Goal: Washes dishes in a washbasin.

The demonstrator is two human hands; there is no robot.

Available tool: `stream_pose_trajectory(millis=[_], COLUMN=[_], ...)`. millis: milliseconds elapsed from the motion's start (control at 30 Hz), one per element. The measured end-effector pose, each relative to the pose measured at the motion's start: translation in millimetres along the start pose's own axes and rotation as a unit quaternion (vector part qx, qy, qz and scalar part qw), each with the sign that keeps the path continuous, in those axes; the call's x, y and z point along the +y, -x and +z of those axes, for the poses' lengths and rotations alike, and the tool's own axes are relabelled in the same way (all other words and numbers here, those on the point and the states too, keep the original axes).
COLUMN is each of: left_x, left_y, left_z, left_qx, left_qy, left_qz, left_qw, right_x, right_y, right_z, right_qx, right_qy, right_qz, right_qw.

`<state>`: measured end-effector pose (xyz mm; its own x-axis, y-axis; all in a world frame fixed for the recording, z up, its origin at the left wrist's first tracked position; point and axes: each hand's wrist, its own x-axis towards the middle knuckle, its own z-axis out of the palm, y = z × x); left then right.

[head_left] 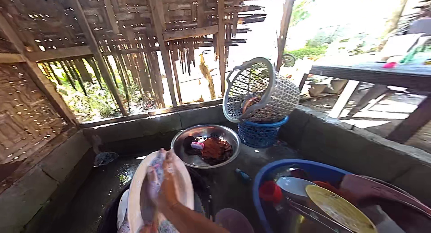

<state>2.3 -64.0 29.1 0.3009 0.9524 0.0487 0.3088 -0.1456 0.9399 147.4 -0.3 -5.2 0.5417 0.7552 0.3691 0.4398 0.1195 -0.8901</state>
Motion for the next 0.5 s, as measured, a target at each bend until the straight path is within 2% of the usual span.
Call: stream_pose_trajectory(millis=[67, 100, 167, 200, 233, 267, 300, 367, 433, 500], left_x=[14, 4, -25, -24, -41, -20, -11, -10, -34, -43], left_y=[-2, -8, -24, -24, -34, -21, -17, -19, -31, -36], left_z=[12, 16, 24, 28, 45, 45, 50, 60, 67, 63], left_qx=[-0.010, 0.008, 0.057, 0.034, 0.104, -0.008, -0.080, -0.185, -0.216, -0.226], left_qy=[-0.126, -0.185, -0.284, -0.331, -0.285, -0.281, -0.237, -0.173, -0.161, -0.197], left_qz=[0.051, 0.126, 0.284, 0.310, 0.385, 0.302, 0.248, 0.225, 0.263, 0.247], left_qw=[0.991, 0.975, 0.914, 0.890, 0.871, 0.911, 0.936, 0.941, 0.926, 0.921], right_x=[-34, -42, -56, -55, -51, -45, -38, -19, 11, 32], right_y=[21, 26, 25, 23, 22, 22, 22, 16, 4, 0], right_z=[-9, -20, -45, -53, -61, -72, -87, -123, -171, -230], right_qx=[-0.083, -0.149, -0.217, -0.217, -0.201, -0.181, -0.160, -0.070, 0.018, 0.093], right_qy=[-0.173, -0.237, -0.272, -0.258, -0.245, -0.241, -0.248, -0.281, -0.297, -0.262], right_qz=[0.066, 0.102, 0.177, 0.191, 0.205, 0.226, 0.246, 0.263, 0.244, 0.231], right_qw=[0.979, 0.955, 0.921, 0.922, 0.926, 0.926, 0.923, 0.920, 0.923, 0.932])
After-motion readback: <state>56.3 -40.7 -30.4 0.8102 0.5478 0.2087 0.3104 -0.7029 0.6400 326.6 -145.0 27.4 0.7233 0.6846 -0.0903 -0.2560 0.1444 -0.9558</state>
